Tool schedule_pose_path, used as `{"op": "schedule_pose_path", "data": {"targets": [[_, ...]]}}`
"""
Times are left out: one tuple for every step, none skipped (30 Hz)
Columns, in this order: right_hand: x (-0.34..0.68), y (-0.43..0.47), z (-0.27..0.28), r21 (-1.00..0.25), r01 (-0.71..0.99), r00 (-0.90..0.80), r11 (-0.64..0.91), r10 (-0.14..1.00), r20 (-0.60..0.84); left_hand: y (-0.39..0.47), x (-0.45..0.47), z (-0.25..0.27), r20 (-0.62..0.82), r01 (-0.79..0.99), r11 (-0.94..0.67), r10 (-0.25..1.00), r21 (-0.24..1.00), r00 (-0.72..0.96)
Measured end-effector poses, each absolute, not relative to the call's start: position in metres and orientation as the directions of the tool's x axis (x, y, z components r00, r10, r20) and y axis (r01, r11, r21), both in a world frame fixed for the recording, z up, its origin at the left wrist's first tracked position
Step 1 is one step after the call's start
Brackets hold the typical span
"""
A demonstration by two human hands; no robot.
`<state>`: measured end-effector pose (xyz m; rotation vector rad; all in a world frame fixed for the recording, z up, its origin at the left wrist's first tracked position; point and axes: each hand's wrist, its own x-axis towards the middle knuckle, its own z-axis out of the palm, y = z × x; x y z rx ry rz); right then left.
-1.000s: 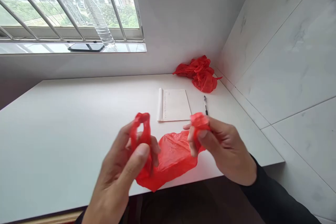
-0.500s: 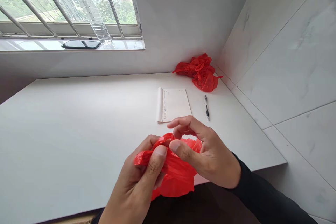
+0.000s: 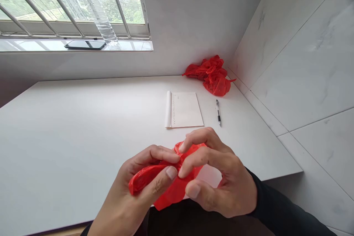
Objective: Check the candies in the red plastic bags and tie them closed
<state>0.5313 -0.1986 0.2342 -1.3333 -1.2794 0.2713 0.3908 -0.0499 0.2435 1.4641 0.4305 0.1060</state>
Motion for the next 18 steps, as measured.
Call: {"op": "schedule_pose_path", "data": {"targets": [[0.533, -0.198, 0.232, -0.837, 0.471, 0.388, 0.279, 0.786, 0.48, -0.051, 0.391, 0.245, -0.162, 0.161, 0.031, 0.329, 0.986, 0.93], [0.534, -0.197, 0.23, -0.865, 0.443, 0.402, 0.236, 0.81, 0.427, -0.052, 0.391, 0.246, -0.103, 0.128, -0.056, 0.326, 0.99, 0.94], [0.536, -0.197, 0.228, -0.893, 0.407, 0.401, 0.192, 0.841, 0.364, -0.053, 0.392, 0.247, -0.044, 0.096, -0.142, 0.331, 0.985, 0.943], [0.537, -0.196, 0.226, -0.919, 0.366, 0.389, 0.15, 0.872, 0.297, -0.054, 0.392, 0.247, 0.01, 0.076, -0.233, 0.347, 0.97, 0.938], [0.538, -0.195, 0.224, -0.94, 0.323, 0.375, 0.11, 0.897, 0.234, -0.055, 0.391, 0.245, 0.076, 0.058, -0.333, 0.374, 0.941, 0.924], [0.539, -0.195, 0.222, -0.956, 0.283, 0.369, 0.075, 0.912, 0.18, -0.056, 0.391, 0.242, 0.158, 0.04, -0.445, 0.399, 0.895, 0.903], [0.539, -0.194, 0.22, -0.968, 0.246, 0.374, 0.047, 0.917, 0.139, -0.056, 0.39, 0.237, 0.253, 0.019, -0.56, 0.405, 0.828, 0.878], [0.54, -0.194, 0.218, -0.977, 0.211, 0.385, 0.029, 0.916, 0.11, -0.056, 0.388, 0.231, 0.348, -0.001, -0.666, 0.389, 0.746, 0.853], [0.54, -0.193, 0.216, -0.985, 0.174, 0.399, 0.015, 0.913, 0.084, -0.055, 0.387, 0.225, 0.433, -0.025, -0.753, 0.35, 0.657, 0.83], [0.541, -0.193, 0.214, -0.991, 0.137, 0.406, 0.002, 0.912, 0.058, -0.055, 0.386, 0.219, 0.5, -0.055, -0.815, 0.299, 0.577, 0.813], [0.542, -0.192, 0.212, -0.995, 0.101, 0.398, -0.011, 0.917, 0.03, -0.054, 0.385, 0.214, 0.543, -0.085, -0.851, 0.251, 0.519, 0.801], [0.543, -0.191, 0.21, -0.997, 0.07, 0.374, -0.026, 0.927, 0.002, -0.054, 0.384, 0.209, 0.57, -0.109, -0.868, 0.219, 0.485, 0.792], [0.545, -0.191, 0.208, -0.998, 0.05, 0.333, -0.04, 0.943, -0.021, -0.053, 0.383, 0.205, 0.585, -0.122, -0.876, 0.202, 0.466, 0.785], [0.547, -0.19, 0.207, -0.998, 0.041, 0.283, -0.049, 0.959, -0.036, -0.053, 0.383, 0.202, 0.592, -0.125, -0.883, 0.193, 0.453, 0.783], [0.548, -0.189, 0.205, -0.998, 0.038, 0.234, -0.051, 0.971, -0.041, -0.052, 0.383, 0.2, 0.588, -0.119, -0.888, 0.188, 0.443, 0.787], [0.549, -0.189, 0.204, -0.998, 0.035, 0.195, -0.05, 0.98, -0.042, -0.051, 0.383, 0.198, 0.576, -0.106, -0.896, 0.184, 0.432, 0.797], [0.55, -0.188, 0.203, -0.998, 0.029, 0.177, -0.05, 0.983, -0.044, -0.051, 0.384, 0.197, 0.558, -0.09, -0.903, 0.178, 0.42, 0.811], [0.55, -0.188, 0.203, -0.998, 0.02, 0.179, -0.052, 0.983, -0.048, -0.05, 0.384, 0.196, 0.541, -0.079, -0.91, 0.17, 0.406, 0.824]]}}
